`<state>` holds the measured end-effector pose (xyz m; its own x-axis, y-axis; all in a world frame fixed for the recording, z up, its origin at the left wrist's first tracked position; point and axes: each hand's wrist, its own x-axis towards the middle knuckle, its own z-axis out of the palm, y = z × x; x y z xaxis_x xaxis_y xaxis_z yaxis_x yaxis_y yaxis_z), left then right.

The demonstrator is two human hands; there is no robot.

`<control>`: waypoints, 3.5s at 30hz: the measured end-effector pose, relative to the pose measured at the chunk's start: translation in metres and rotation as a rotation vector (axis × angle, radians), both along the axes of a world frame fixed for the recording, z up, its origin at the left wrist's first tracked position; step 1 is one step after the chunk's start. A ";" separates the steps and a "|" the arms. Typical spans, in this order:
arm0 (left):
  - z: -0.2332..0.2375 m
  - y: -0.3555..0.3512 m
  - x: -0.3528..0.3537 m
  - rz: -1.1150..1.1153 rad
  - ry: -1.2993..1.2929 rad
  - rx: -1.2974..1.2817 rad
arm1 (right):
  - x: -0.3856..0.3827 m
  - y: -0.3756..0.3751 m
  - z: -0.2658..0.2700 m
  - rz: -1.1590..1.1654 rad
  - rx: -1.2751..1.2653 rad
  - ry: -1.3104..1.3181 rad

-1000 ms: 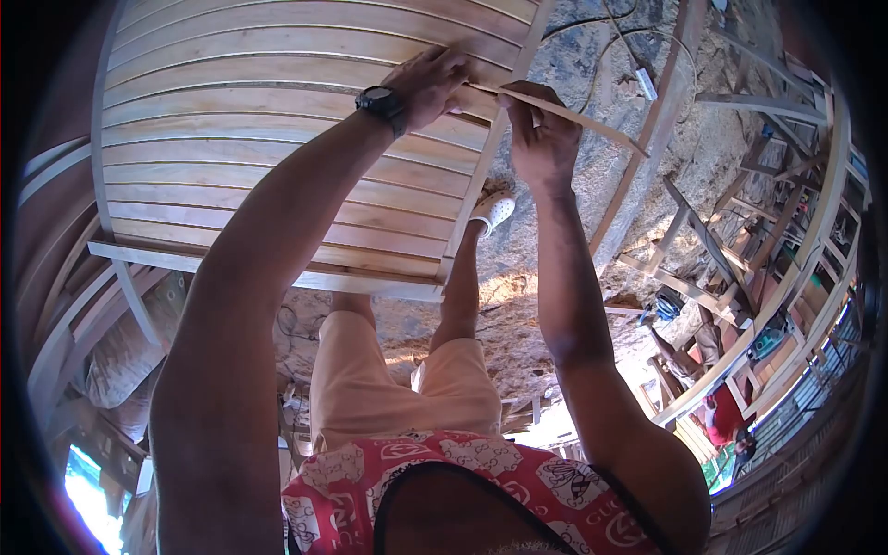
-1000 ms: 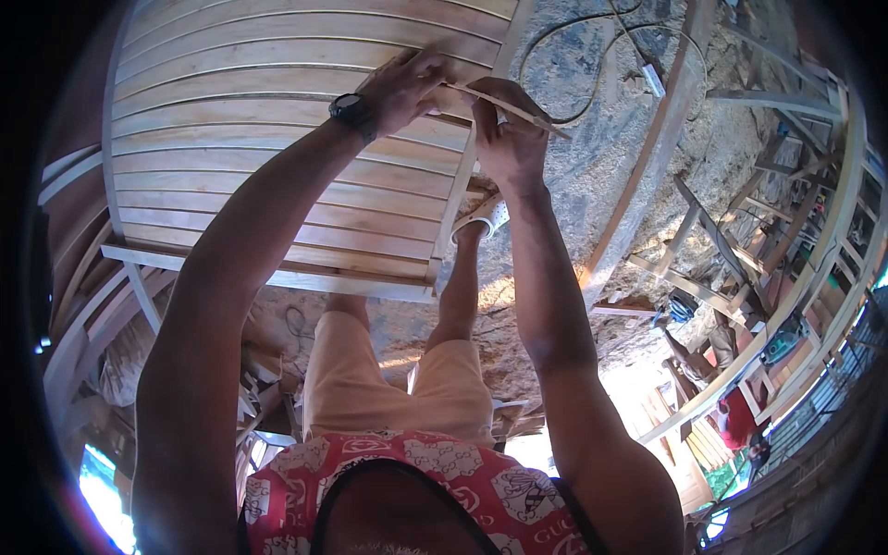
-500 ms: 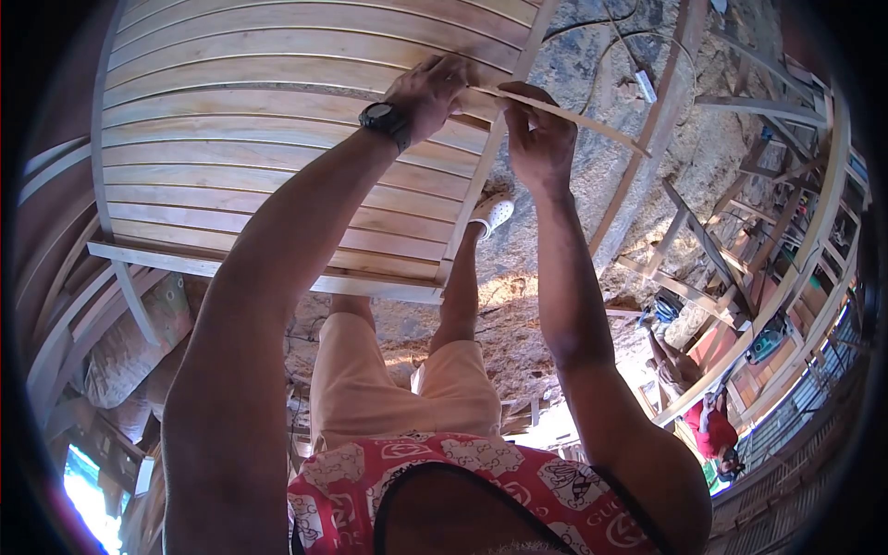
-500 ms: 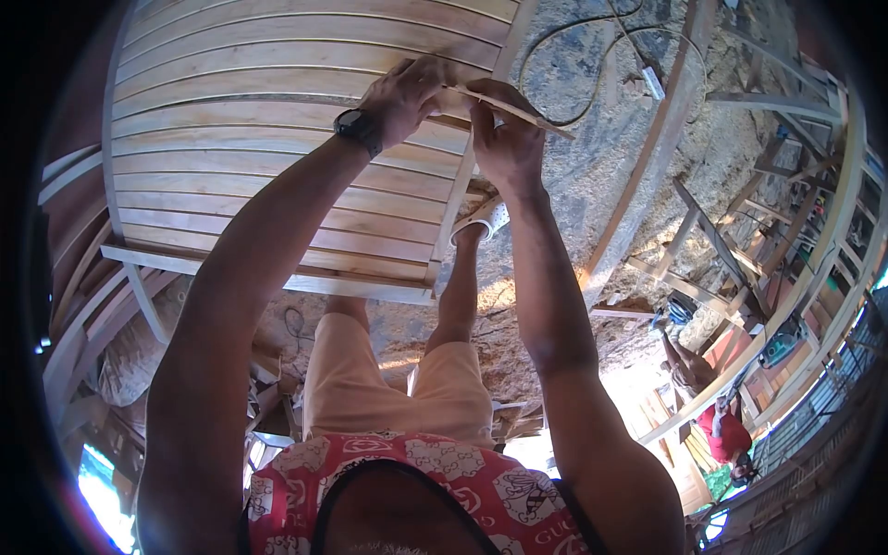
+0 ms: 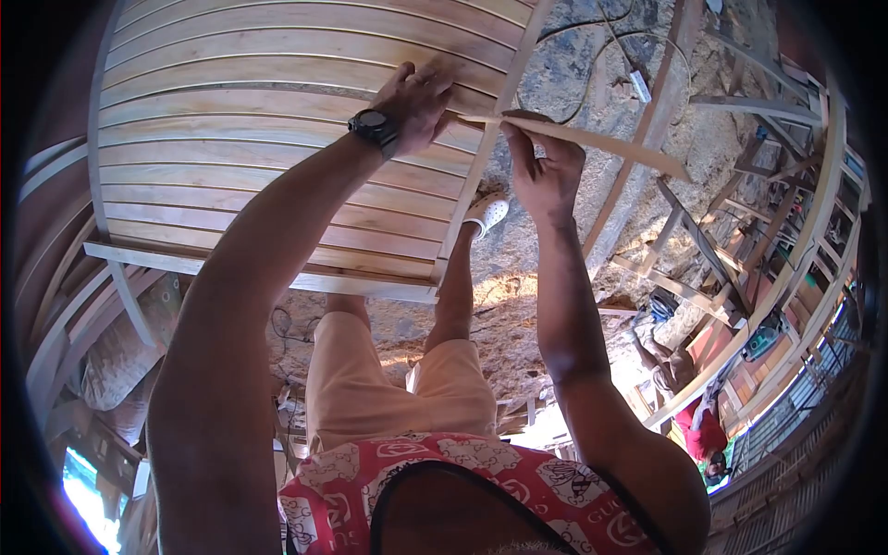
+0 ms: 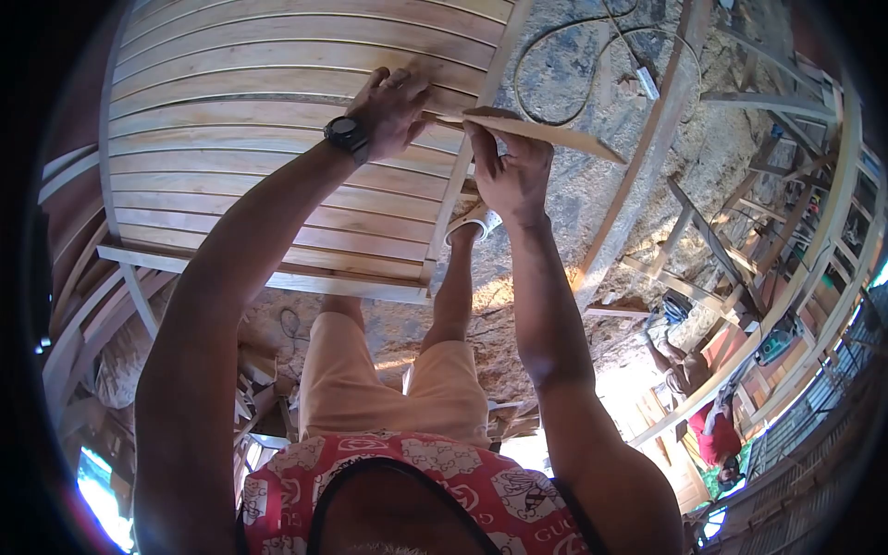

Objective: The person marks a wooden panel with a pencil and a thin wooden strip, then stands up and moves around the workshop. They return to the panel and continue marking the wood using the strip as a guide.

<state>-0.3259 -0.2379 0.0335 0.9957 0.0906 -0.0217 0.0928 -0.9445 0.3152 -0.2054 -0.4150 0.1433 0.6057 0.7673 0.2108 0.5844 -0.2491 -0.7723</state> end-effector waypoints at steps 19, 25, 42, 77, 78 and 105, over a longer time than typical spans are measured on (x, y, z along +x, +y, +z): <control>0.007 0.006 -0.002 -0.048 0.133 -0.065 | -0.013 -0.009 -0.035 0.022 0.091 0.112; 0.006 0.005 -0.002 -0.029 0.135 -0.084 | -0.015 -0.009 -0.026 0.055 0.027 0.065; -0.022 -0.029 -0.021 0.158 -0.141 -0.381 | -0.017 -0.006 0.006 -0.036 -0.012 0.005; 0.001 -0.019 -0.028 -0.007 0.005 -0.343 | -0.047 -0.029 -0.015 0.033 -0.070 -0.018; 0.000 -0.020 -0.028 0.023 -0.009 -0.367 | -0.048 -0.029 -0.017 0.032 -0.070 -0.018; -0.005 -0.034 -0.075 -0.119 -0.046 -0.274 | -0.110 -0.058 -0.036 -0.135 0.026 0.116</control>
<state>-0.4010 -0.2718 0.0282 0.9994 -0.0300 0.0157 -0.0337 -0.8271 0.5610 -0.3155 -0.4733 0.1071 0.7244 0.6723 0.1524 0.4537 -0.2985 -0.8397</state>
